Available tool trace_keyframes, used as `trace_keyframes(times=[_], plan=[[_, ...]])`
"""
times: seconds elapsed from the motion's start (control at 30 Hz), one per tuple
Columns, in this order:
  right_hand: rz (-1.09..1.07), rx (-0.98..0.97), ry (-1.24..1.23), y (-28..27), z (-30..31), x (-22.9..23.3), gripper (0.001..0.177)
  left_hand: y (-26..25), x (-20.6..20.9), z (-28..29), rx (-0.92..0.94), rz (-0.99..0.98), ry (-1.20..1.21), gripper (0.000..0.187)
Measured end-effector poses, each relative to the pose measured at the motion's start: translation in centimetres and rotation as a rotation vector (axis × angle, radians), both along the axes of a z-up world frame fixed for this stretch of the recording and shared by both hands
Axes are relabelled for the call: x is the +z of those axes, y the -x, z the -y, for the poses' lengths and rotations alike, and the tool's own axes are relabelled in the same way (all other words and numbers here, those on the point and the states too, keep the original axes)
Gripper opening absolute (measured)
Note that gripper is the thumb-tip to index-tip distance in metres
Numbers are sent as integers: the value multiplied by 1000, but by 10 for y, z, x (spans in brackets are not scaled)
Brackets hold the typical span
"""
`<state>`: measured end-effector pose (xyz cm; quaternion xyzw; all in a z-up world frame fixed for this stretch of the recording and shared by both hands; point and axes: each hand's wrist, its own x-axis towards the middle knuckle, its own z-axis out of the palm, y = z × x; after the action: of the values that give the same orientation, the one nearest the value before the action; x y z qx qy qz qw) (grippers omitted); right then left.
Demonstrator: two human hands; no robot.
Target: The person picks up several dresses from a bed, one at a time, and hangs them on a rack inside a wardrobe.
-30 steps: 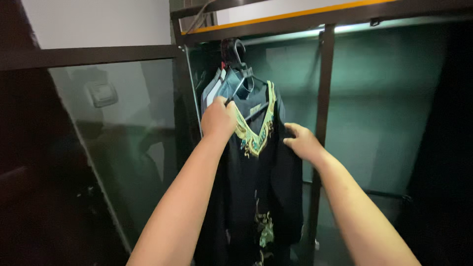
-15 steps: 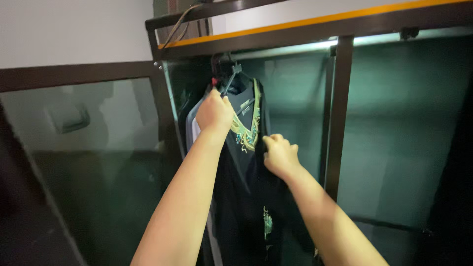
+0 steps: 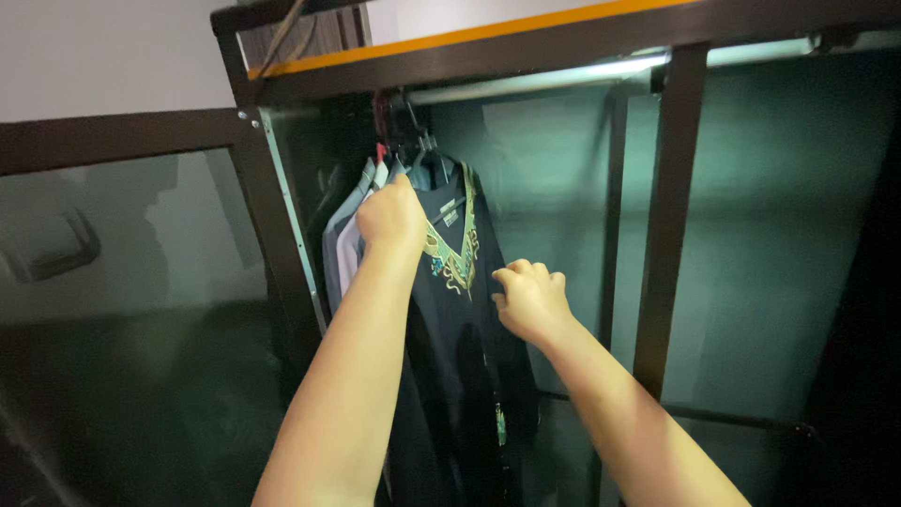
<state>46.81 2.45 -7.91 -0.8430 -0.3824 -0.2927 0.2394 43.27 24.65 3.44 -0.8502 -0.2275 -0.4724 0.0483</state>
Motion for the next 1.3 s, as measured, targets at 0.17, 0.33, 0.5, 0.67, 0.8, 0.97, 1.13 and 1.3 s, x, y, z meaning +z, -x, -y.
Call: trace_keyframes(times=[0.17,0.33,0.5,0.67,0.8,0.97,1.13,1.3], plan=[[64,-21,-4,-1,-2,-2,35,14,-4,-1,-48,-85,12,26],[83,-25,2,0,-4,-6,36,52,-8,10,-113,-128,88,35],[-66,-50,36,3,-12,-12,38,69,-31,17,-203,60,187,48],[-165,-32,27,6,-16,-47,41,54,-105,7,-341,209,317,61],[-294,-18,-13,-3,-22,-97,44,14,-208,-17,-327,123,519,53],[-513,54,-76,-6,-30,-174,54,0,-335,-22,-331,-150,930,48],[-740,76,-4,5,-32,-253,80,-3,-378,10,-296,-50,1254,68],[-1257,143,-177,20,-41,-318,89,18,-352,52,-701,-201,1546,72]])
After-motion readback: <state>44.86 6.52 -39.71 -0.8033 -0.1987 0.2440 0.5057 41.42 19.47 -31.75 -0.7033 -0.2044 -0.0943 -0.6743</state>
